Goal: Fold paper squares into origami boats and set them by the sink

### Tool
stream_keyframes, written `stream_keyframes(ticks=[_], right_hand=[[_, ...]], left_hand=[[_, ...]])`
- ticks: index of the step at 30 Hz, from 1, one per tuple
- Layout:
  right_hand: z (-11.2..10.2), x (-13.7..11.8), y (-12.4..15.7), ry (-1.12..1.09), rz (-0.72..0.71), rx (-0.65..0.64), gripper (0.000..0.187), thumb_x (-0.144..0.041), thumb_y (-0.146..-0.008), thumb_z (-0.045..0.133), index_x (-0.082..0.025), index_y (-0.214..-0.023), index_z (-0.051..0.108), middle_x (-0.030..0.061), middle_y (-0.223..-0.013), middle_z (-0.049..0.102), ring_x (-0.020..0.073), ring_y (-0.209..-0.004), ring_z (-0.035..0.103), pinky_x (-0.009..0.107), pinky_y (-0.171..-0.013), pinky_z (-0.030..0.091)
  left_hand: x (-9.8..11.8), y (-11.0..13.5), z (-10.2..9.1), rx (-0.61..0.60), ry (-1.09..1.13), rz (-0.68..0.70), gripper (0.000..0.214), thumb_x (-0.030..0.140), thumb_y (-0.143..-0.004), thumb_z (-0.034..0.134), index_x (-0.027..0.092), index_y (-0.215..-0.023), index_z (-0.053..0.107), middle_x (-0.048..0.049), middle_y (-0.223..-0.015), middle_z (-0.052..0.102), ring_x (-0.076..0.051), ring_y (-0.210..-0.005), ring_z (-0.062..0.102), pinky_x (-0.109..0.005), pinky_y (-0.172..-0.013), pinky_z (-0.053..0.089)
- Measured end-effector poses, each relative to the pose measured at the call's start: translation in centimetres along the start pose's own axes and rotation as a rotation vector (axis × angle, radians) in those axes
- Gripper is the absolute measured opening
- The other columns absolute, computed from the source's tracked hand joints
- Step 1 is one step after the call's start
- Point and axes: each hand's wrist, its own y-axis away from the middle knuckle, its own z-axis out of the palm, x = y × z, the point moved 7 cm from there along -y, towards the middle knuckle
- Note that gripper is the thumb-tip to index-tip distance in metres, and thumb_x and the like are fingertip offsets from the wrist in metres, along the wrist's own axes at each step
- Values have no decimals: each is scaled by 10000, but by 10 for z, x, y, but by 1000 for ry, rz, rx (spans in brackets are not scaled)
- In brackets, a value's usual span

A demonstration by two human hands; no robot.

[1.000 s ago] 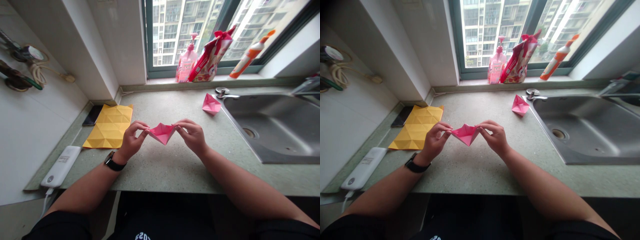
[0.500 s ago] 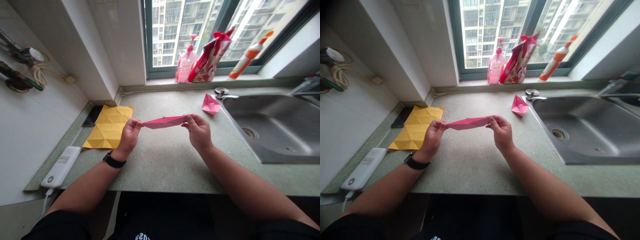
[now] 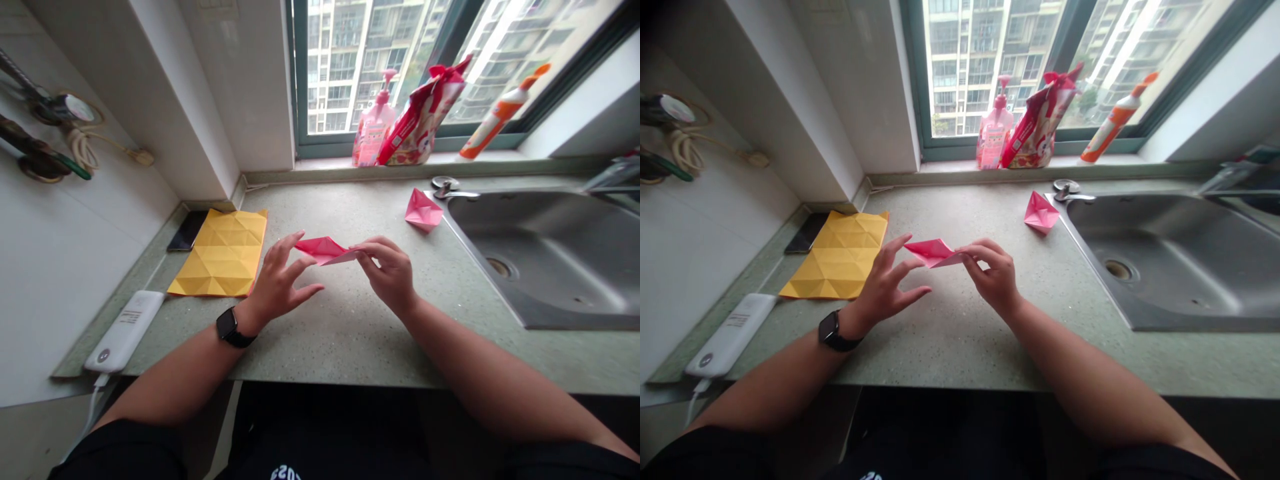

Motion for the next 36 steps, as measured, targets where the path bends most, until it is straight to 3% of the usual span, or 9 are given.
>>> stream_keyframes(ticks=[7,12,17,22,26,32,36], right_hand=[[10,-15,2,-28,-139,-113,135,-258,-1043,732,-311,-1061,854,38,-923,792,203,-811,744,375,-711,641],[9,-18,3,-43,-189,-135,171,-206,-1034,742,-328,-1095,846,25,-952,797,196,-832,753,370,-732,645],[10,-15,4,-9,-181,-166,162,-234,-1040,734,-334,-1114,838,25,-981,800,204,-858,760,388,-767,655],[22,1,9,14,-168,-300,216,-315,-1015,779,-294,-1228,809,59,-1068,804,221,-943,766,390,-825,654],[32,13,15,71,-180,-385,130,-312,-1030,750,-282,-1129,828,47,-995,805,203,-878,761,358,-786,636],[32,13,14,65,-167,-369,118,-273,-1030,722,-270,-1015,840,40,-926,807,194,-819,750,342,-757,610],[30,16,10,-114,-6,-364,132,-338,-1038,735,-253,-993,826,36,-921,810,194,-825,750,343,-770,610]], left_hand=[[-1,2,17,-118,-73,2,65,291,-1039,739,252,-1082,768,-137,-1637,592,-356,-1445,614,-680,-1253,418],[-2,0,15,-122,-74,-7,138,270,-1052,706,257,-1164,786,-128,-1502,697,-336,-1323,676,-648,-1195,471],[-5,-1,11,-77,-65,8,147,277,-1081,669,255,-1129,807,-92,-1272,787,-287,-1171,713,-541,-1106,521],[-3,-1,5,-18,-73,44,111,281,-1080,691,278,-1132,789,-50,-1164,821,-248,-1034,726,-528,-1121,502],[2,-1,4,11,-10,54,44,257,-1080,700,272,-1105,732,-17,-1070,833,-217,-965,747,-507,-1151,497],[3,-1,3,38,76,25,106,314,-1075,719,245,-1154,721,-18,-971,830,-215,-883,755,-498,-1138,523],[2,-4,5,-18,136,-25,182,330,-1101,658,237,-982,761,-17,-882,816,-211,-824,732,-488,-1100,528]])
